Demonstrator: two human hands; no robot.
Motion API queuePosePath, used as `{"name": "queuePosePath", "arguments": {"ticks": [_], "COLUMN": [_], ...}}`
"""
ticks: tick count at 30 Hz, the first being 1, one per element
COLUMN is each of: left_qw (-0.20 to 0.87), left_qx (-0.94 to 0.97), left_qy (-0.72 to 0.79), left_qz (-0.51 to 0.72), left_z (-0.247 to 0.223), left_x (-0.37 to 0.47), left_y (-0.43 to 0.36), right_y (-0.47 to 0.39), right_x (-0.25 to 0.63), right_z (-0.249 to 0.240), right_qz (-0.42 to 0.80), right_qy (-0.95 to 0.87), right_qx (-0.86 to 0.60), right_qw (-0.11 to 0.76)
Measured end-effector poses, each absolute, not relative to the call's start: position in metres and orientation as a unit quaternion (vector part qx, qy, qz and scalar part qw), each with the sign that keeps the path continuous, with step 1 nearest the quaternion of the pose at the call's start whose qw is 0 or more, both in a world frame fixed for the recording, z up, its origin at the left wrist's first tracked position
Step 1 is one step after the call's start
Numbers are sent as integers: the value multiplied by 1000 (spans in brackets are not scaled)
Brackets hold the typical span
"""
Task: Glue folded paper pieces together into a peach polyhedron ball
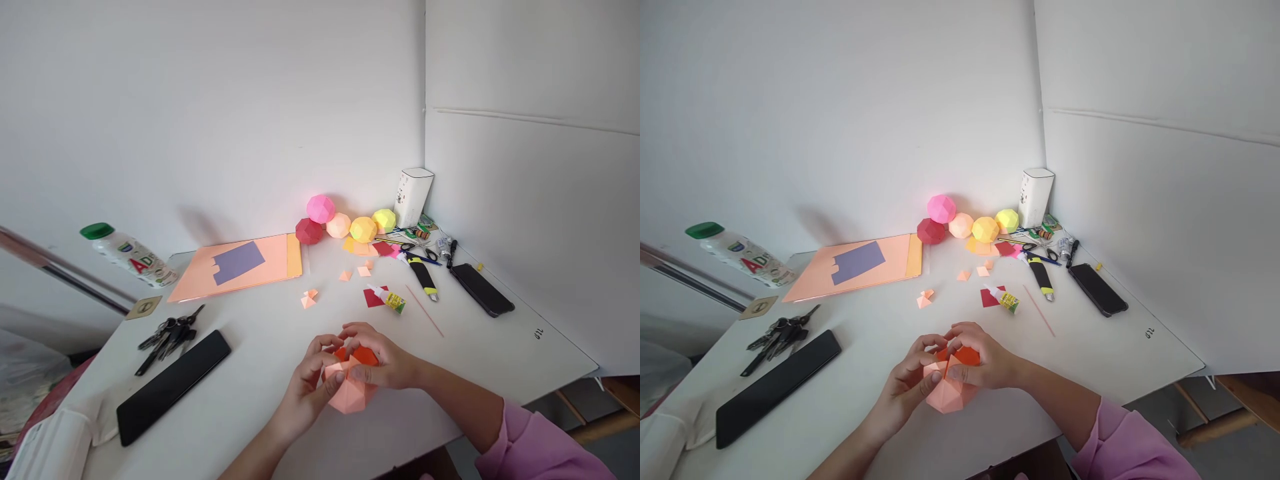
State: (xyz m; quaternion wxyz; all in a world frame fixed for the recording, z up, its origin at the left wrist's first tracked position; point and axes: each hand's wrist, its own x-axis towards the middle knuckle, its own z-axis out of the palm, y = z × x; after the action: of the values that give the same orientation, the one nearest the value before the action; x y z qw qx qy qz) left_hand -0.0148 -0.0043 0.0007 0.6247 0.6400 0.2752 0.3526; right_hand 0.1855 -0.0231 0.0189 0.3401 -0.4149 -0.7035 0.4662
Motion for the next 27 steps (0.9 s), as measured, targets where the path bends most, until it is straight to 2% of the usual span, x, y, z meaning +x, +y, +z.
{"name": "queuePosePath", "arguments": {"ticks": [5,9,10,12,15,19,23,27], "left_qw": [672,683,695,719,761,799,830,837], "left_qx": [585,544,532,508,471,428,393,378], "left_qy": [277,316,318,313,299,276,234,225], "left_qz": [359,370,365,356,331,319,319,325], "left_z": [1,5,6,8,9,7,7,6], "left_x": [-16,-18,-18,-19,-18,-16,-16,-17], "left_y": [1,5,6,7,9,10,11,13], "right_y": [-21,-2,4,18,38,60,76,83], "right_x": [189,211,218,232,246,251,254,263], "right_z": [18,26,27,29,28,27,32,34], "right_qz": [427,233,178,119,124,145,171,219], "right_qy": [-708,-702,-701,-683,-670,-668,-658,-636], "right_qx": [-425,-550,-601,-703,-729,-729,-733,-736], "right_qw": [369,388,339,159,70,25,33,81]}}
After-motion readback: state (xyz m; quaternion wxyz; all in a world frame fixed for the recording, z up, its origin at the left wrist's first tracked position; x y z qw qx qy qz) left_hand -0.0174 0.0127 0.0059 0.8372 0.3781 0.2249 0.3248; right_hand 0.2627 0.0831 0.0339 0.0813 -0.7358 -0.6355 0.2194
